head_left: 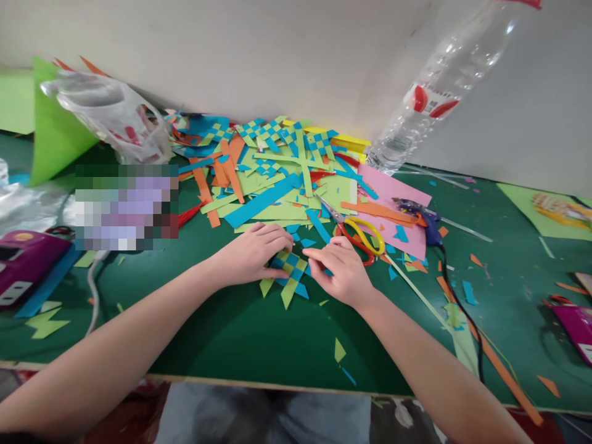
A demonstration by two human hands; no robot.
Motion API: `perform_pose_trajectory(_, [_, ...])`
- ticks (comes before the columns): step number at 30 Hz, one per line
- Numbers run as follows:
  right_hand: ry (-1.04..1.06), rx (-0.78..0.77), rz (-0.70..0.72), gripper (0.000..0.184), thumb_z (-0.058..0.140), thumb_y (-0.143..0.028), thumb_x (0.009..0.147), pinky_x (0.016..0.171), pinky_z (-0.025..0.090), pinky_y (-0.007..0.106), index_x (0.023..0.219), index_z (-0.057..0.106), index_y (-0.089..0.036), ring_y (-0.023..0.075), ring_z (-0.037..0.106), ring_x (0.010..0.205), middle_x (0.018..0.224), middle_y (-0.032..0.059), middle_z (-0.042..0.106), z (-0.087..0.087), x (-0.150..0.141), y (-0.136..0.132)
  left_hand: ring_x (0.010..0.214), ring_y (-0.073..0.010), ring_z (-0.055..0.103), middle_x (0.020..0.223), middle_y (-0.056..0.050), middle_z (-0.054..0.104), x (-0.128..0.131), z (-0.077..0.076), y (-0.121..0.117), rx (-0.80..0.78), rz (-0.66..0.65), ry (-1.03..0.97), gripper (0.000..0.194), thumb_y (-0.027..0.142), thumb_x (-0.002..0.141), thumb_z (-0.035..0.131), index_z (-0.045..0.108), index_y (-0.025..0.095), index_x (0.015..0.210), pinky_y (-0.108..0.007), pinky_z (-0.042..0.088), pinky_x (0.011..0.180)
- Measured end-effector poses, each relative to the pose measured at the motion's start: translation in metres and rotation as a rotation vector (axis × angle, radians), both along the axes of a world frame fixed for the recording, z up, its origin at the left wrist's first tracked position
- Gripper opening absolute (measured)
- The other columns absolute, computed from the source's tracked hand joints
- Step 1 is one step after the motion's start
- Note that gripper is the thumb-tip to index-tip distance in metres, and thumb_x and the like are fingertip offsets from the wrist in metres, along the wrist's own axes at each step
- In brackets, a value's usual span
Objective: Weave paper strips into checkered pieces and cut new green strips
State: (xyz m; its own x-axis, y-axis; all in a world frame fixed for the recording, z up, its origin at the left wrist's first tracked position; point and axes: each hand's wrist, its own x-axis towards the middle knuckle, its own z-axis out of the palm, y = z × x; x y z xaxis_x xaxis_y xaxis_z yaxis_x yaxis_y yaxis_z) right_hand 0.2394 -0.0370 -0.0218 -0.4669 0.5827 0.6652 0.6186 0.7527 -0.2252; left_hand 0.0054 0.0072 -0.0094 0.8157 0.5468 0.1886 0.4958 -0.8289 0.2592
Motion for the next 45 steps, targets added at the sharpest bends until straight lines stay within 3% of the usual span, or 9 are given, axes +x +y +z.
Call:
perform_pose_trajectory(8, [0.047,0.024,-0.022,0.019,0.051,-0.011,0.09,0.075,0.045,0.033,0.101,0.065,-0.019,0.0114,0.059,0.057,0.065,-0.0017,0.067,-0.001,0.006,0.005,0.094,-0.0208,0.062,0.099,-0.003,0.065,-0.001,-0.002,0.0,-0.181,0.108,-0.102,0.037,0.041,0.081,0.072,0.052,0.021,0.104,-0.036,0.043,0.087])
perform_pose_trajectory(14, [0.094,0.011,-0.06,0.019,0.05,-0.012,0.09,0.074,0.046,0.034,0.097,0.066,-0.02,0.012,0.057,0.055,0.065,-0.0015,0.067,-0.002,0.01,0.01,0.091,-0.0162,0.064,0.098,-0.001,0.065,-0.004,-0.003,0.005,-0.542,0.245,-0.421,0.047,0.038,0.078,0.074,0.054,0.025,0.118,-0.032,0.051,0.084])
perform_pose_trajectory(17, [0.121,0.01,-0.068,0.019,0.05,-0.012,0.09,0.074,0.046,0.034,0.098,0.065,-0.022,0.012,0.057,0.054,0.064,-0.0027,0.066,-0.002,0.011,0.011,0.081,-0.0142,0.064,0.096,-0.002,0.064,-0.007,0.0,0.012,-0.622,0.376,-0.542,0.049,0.039,0.074,0.077,0.055,0.022,0.116,-0.031,0.054,0.078])
perform_pose_trajectory(20, [0.149,0.029,-0.058,0.019,0.051,-0.011,0.089,0.074,0.046,0.034,0.098,0.065,-0.022,0.0116,0.054,0.053,0.064,-0.0035,0.066,-0.002,0.012,0.012,0.074,-0.0129,0.062,0.096,-0.003,0.065,-0.014,0.002,0.022,-0.575,0.557,-0.638,0.048,0.034,0.072,0.078,0.058,0.021,0.114,-0.03,0.055,0.071])
perform_pose_trajectory(24, [0.152,0.012,-0.059,0.02,0.051,-0.012,0.09,0.074,0.045,0.034,0.099,0.064,-0.023,0.0123,0.053,0.055,0.067,-0.0036,0.068,-0.002,0.013,0.013,0.096,-0.0162,0.063,0.109,-0.007,0.065,-0.026,0.001,0.035,-0.424,0.767,-0.875,0.037,0.024,0.072,0.076,0.06,0.018,0.105,-0.028,0.052,0.079])
perform_pose_trajectory(27, [0.154,0.007,-0.051,0.02,0.052,-0.011,0.089,0.074,0.045,0.034,0.099,0.064,-0.023,0.0127,0.052,0.056,0.067,-0.0036,0.068,-0.002,0.013,0.014,0.095,-0.0153,0.062,0.109,-0.007,0.065,-0.037,-0.002,0.044,-0.346,0.874,-0.951,0.033,0.019,0.073,0.073,0.059,0.018,0.103,-0.027,0.051,0.078])
perform_pose_trajectory(34, [0.157,-0.013,-0.051,0.02,0.054,-0.01,0.088,0.076,0.045,0.036,0.099,0.065,-0.022,0.013,0.049,0.056,0.068,-0.0035,0.069,-0.004,0.012,0.014,0.079,-0.0149,0.059,0.105,-0.007,0.065,-0.058,-0.012,0.059,-0.171,0.943,-0.776,0.032,0.016,0.077,0.063,0.058,0.016,0.109,-0.029,0.05,0.071])
perform_pose_trajectory(40, [0.143,-0.034,-0.082,0.018,0.052,-0.014,0.089,0.078,0.046,0.037,0.097,0.065,-0.024,0.0141,0.05,0.055,0.066,-0.0041,0.069,-0.003,0.012,0.013,0.12,-0.0346,0.048,0.121,-0.013,0.059,-0.051,-0.005,0.047,0.073,0.868,-0.278,0.025,0.033,0.088,0.055,0.056,0.017,0.108,-0.056,0.039,0.101])
perform_pose_trajectory(45, [0.122,-0.078,-0.098,0.019,0.051,-0.016,0.091,0.08,0.046,0.038,0.097,0.066,-0.025,0.0143,0.052,0.054,0.067,-0.0044,0.07,-0.003,0.012,0.012,0.124,-0.0369,0.047,0.124,-0.014,0.058,-0.042,-0.015,0.042,0.076,0.707,-0.043,0.042,0.048,0.089,0.054,0.054,0.019,0.119,-0.055,0.035,0.104])
